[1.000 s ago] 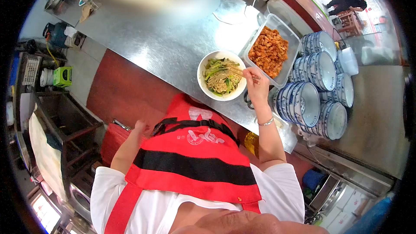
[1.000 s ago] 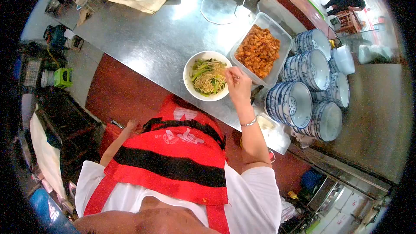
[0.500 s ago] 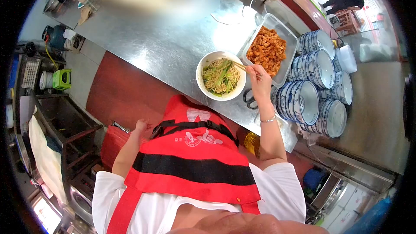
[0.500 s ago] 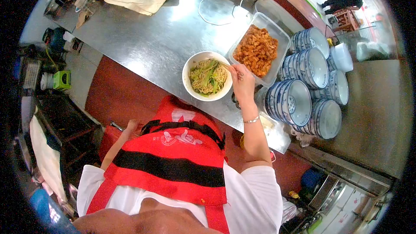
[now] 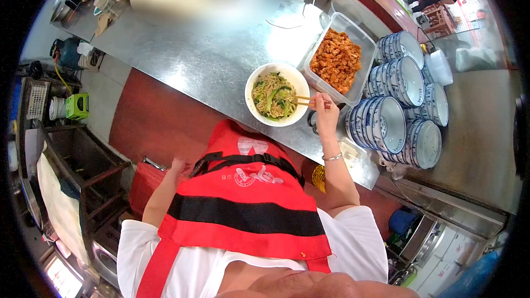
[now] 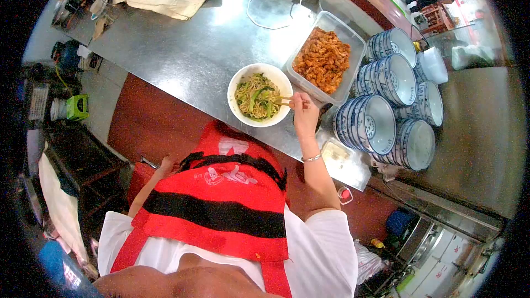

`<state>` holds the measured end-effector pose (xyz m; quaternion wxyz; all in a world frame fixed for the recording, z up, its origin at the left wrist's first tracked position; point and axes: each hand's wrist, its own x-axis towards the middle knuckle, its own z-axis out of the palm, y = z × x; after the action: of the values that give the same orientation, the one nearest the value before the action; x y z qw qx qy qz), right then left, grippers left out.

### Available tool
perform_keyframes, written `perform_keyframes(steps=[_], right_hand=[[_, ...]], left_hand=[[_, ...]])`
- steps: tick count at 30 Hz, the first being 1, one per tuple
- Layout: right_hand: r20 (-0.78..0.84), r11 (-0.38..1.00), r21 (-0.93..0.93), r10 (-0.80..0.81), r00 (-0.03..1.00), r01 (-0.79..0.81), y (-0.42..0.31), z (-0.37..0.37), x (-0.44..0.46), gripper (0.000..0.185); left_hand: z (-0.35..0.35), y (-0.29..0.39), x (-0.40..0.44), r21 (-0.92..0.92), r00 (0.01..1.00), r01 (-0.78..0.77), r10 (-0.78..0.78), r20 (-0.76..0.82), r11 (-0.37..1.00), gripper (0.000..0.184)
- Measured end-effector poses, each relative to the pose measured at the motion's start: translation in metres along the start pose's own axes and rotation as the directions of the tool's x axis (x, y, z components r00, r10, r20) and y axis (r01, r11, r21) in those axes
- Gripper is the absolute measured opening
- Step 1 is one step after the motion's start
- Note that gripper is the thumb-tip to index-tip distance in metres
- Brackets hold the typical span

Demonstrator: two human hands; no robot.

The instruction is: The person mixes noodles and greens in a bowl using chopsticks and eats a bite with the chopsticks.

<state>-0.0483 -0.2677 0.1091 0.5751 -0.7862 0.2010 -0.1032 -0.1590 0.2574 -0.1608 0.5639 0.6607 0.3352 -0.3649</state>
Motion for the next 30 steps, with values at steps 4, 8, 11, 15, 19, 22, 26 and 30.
perform_keyframes(steps=[4, 8, 11, 15, 19, 22, 26, 30], right_hand=[[-0.040, 0.992, 0.121, -0.037, 0.999, 0.041, -0.030, -0.010, -0.006, 0.029], [-0.072, 0.997, -0.015, 0.076, 0.994, -0.078, -0.043, -0.028, -0.010, 0.033], [0.005, 0.991, 0.040, 0.126, 0.992, -0.126, -0.008, -0.022, -0.013, 0.033], [-0.111, 0.933, 0.328, 0.193, 0.975, -0.147, 0.017, 0.018, -0.027, 0.035], [-0.231, 0.953, 0.288, -0.025, 0.973, 0.092, 0.013, 0.012, -0.016, 0.034], [-0.119, 0.990, 0.119, -0.066, 0.991, 0.080, -0.007, -0.009, -0.004, 0.031], [0.119, 0.985, -0.103, -0.130, 0.984, 0.142, -0.046, -0.024, -0.012, 0.019], [0.478, 0.884, -0.223, -0.268, 0.836, 0.411, -0.058, -0.008, -0.030, 0.009]], left_hand=[[-0.010, -0.005, 0.014, -0.049, 0.984, -0.036, 0.044, 0.171, 0.998, 0.021], [-0.003, 0.003, 0.018, 0.169, 0.993, -0.020, 0.000, 0.120, 0.985, 0.022], [-0.001, -0.001, 0.012, -0.019, 0.994, 0.098, -0.097, 0.053, 0.995, 0.022], [0.000, -0.003, 0.005, 0.134, 0.993, -0.004, -0.012, 0.117, 0.991, 0.023], [-0.010, -0.018, 0.012, 0.090, 0.978, -0.152, 0.136, 0.158, 0.984, 0.022], [-0.014, -0.010, 0.009, 0.438, 0.936, -0.327, 0.225, 0.269, 0.837, 0.022], [0.001, 0.000, -0.001, -0.044, 1.000, 0.001, -0.002, -0.022, 0.999, 0.024], [0.003, 0.008, -0.010, 0.009, 0.999, 0.041, -0.041, 0.025, 0.999, 0.026]])
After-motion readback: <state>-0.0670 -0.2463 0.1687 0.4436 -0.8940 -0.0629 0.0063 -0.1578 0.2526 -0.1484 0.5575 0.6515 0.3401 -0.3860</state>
